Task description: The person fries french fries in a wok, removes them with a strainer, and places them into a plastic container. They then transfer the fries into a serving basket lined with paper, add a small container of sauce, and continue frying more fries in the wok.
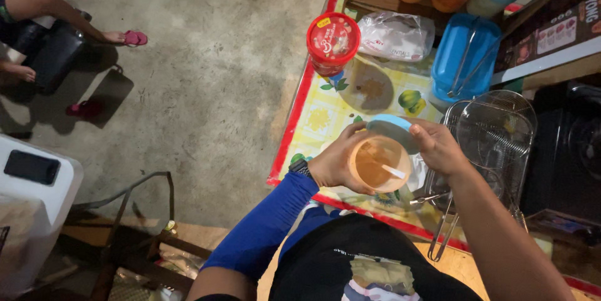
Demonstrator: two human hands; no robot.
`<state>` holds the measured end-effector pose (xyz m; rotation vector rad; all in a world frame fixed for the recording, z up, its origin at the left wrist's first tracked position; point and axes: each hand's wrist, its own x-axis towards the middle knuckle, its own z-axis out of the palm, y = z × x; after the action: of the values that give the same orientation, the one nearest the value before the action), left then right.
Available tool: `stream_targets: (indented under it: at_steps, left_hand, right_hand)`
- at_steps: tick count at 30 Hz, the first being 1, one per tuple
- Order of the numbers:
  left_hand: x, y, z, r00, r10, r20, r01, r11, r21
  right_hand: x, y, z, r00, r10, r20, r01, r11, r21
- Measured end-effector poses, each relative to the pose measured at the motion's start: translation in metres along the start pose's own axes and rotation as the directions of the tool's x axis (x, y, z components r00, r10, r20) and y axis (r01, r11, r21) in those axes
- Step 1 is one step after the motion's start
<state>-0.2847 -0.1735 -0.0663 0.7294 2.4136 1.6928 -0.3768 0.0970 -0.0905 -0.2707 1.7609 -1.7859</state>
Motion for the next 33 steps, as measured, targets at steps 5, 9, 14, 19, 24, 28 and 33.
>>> stream_targets:
  at_steps: [5, 9, 14, 19, 24, 28, 33]
  left_hand:
    - [0.0, -0.002, 0.006, 0.994, 0.087, -0.07, -0.085, 0.996, 0.036]
    - [-0.001, 0.003, 0.003, 0.996, 0.0, -0.085, 0.005, 0.998, 0.069]
    - [-0.003, 0.015, -0.001, 0.98, 0.054, -0.19, -0.014, 0.978, 0.207]
    - [-0.001, 0.03, -0.002, 0.971, -0.038, -0.238, 0.073, 0.987, 0.141]
    - [0.001, 0.044, -0.006, 0.967, -0.072, -0.246, 0.132, 0.962, 0.237]
    - [0.001, 0.049, -0.009, 0.966, -0.045, -0.256, 0.126, 0.943, 0.31]
    - [0.001, 0.044, -0.007, 0.938, 0.138, -0.317, 0.031, 0.88, 0.475]
  right_hand:
    - [-0.005, -0.017, 0.005, 0.985, -0.172, 0.004, 0.167, 0.952, -0.256]
    - [-0.025, -0.056, 0.023, 0.839, -0.538, -0.082, 0.326, 0.617, -0.717]
    - [-0.055, -0.097, 0.058, 0.902, -0.402, 0.154, 0.295, 0.315, -0.902]
    - [-0.055, -0.109, 0.079, 0.921, -0.372, 0.115, 0.212, 0.232, -0.95]
    - [-0.055, -0.107, 0.078, 0.883, -0.458, 0.1, 0.235, 0.248, -0.94]
    - [-0.06, -0.102, 0.074, 0.88, -0.475, -0.023, 0.161, 0.343, -0.925]
    - [-0.06, -0.09, 0.069, 0.93, -0.364, -0.053, 0.075, 0.33, -0.941]
